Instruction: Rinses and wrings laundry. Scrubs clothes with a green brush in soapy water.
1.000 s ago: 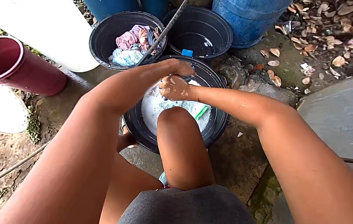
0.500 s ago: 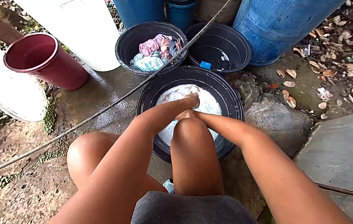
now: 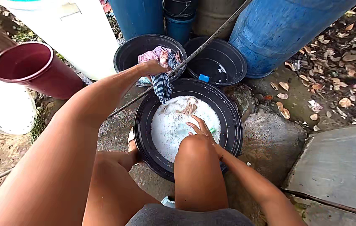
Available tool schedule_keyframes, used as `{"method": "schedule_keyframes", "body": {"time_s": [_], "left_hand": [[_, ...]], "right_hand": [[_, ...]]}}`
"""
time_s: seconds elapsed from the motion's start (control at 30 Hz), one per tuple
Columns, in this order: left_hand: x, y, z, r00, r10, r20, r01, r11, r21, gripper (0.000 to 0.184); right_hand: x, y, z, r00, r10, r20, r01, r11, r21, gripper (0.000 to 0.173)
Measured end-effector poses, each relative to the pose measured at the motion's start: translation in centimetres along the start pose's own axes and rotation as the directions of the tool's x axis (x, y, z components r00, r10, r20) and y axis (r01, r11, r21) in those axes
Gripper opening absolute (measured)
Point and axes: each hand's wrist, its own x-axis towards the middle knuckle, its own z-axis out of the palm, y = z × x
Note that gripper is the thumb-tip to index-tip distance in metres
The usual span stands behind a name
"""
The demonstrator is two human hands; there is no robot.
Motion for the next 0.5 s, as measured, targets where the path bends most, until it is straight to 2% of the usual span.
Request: {"method": "schedule_keyframes", "body": {"time_s": [0.07, 0.13, 0.2, 0.27, 0.33, 0.37, 0.43, 0.47, 0.5], "left_hand": [[2.4, 1.5, -3.2, 0.98, 0.041, -0.192, -0.048, 0.998, -0.032, 0.067], [4.7, 3.5, -5.7, 0.921, 0.08, -0.381, -0.119, 0.99, -0.08, 0.076], [7.0, 4.8, -6.8, 0.837, 0.077, -0.541, -0.159, 0.981, -0.107, 0.087], [8.9, 5.7, -5.9, 0.786, 0.066, -0.614, -0.156, 0.983, -0.094, 0.09], [9.6, 5.1, -0.7, 0.762, 0.137, -0.632, -0.22, 0.974, -0.054, 0.068], [9.5, 3.9, 3.2, 0.762, 0.226, -0.607, -0.296, 0.955, -0.017, 0.054], [9.0, 1.0, 10.8, 0.797, 0.407, -0.446, -0.434, 0.9, 0.046, 0.039], [8.9, -1.0, 14.8, 0.836, 0.437, -0.333, -0.441, 0.895, 0.066, 0.038], [8.9, -3.1, 18.7, 0.886, 0.409, -0.22, -0.4, 0.913, 0.082, 0.04]], "right_hand": [[-2.6, 1.0, -0.2, 0.984, 0.176, -0.009, -0.175, 0.983, 0.053, 0.035], [-4.4, 1.8, -0.3, 0.965, 0.258, -0.043, -0.256, 0.966, 0.048, 0.035], [-5.4, 2.4, -0.3, 0.95, 0.301, -0.086, -0.299, 0.954, 0.03, 0.035], [-5.7, 3.4, -0.5, 0.934, 0.348, -0.078, -0.348, 0.937, 0.017, 0.035], [-6.1, 5.5, -0.4, 0.913, 0.408, 0.019, -0.408, 0.913, 0.001, 0.039], [-6.0, 6.8, -0.1, 0.893, 0.444, 0.07, -0.445, 0.896, -0.004, 0.042], [-4.8, 10.8, 1.1, 0.832, 0.539, 0.132, -0.54, 0.841, -0.024, 0.051], [-4.4, 12.7, 1.8, 0.779, 0.608, 0.153, -0.611, 0.791, -0.031, 0.056], [-4.4, 14.3, 2.6, 0.709, 0.686, 0.165, -0.689, 0.723, -0.048, 0.061]]}}
